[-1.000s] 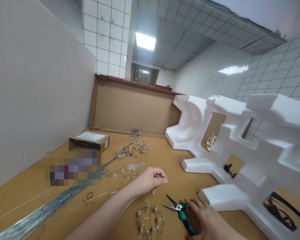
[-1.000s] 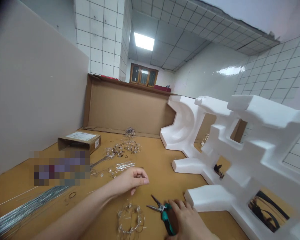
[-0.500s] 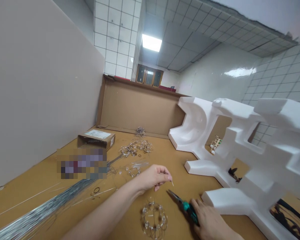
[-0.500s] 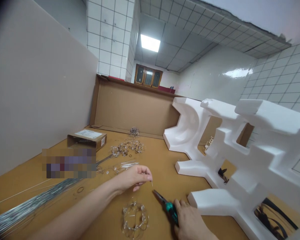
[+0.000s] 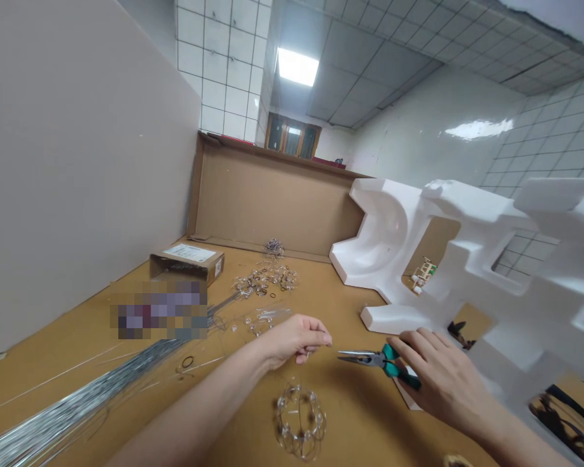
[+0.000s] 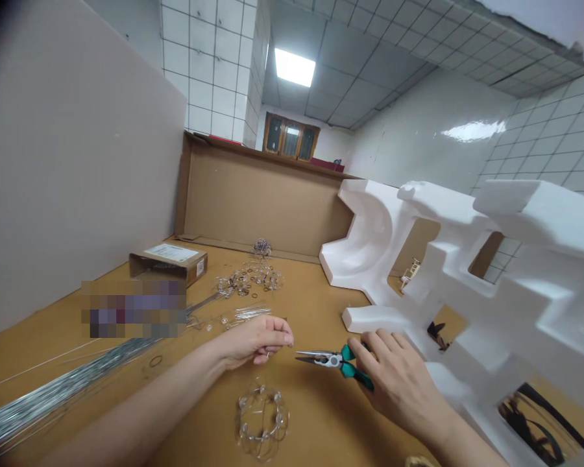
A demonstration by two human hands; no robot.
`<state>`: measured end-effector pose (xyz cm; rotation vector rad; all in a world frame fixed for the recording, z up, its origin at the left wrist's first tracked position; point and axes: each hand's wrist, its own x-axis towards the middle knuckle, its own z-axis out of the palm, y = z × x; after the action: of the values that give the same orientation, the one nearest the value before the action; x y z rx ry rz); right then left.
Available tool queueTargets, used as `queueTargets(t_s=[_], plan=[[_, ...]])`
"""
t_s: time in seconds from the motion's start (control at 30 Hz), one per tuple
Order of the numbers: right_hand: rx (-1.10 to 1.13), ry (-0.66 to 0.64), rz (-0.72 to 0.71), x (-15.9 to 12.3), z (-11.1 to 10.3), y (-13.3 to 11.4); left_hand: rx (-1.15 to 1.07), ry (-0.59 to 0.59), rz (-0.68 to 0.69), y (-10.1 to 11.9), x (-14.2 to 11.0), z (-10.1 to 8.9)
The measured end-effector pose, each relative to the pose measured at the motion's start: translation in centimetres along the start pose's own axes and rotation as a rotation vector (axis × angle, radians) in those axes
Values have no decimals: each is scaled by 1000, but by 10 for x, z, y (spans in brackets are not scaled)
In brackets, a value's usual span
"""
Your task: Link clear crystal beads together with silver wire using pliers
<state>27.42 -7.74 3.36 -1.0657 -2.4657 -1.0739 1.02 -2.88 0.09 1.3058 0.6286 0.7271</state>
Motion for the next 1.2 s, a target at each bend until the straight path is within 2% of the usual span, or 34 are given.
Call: queueTargets(t_s=[0.23,0.4,0.57,0.63,0.73,0.8,0.87,1.03,1.13,1.2], plan=[[-80,-9,-85,6,-4,2,-18,-30,-7,-2,1,-1],[-81,9,-92,5,-4,3,-12,-41,-11,-1,1,0],[-27,-5,-79,5,-7,2,107,17,8,-4,2,2],[74,-95,-61,7,-11,0,267,81,49,-7,4,6],[319,-395,46,11,-17,-1,528,181,172,-10,5,14],[491,-591,139,13,-18,1,559,205,205,-9,5,18],[609,-682,211,14,-16,5,492,192,162,-5,4,19],[556,-620,233,15,-18,12,440,100,76,8,-1,8],[489,-573,187,16,-25,14,576,32,38,9,-5,0],[443,-501,151,17,-29,15,709,42,96,8,-6,-3]])
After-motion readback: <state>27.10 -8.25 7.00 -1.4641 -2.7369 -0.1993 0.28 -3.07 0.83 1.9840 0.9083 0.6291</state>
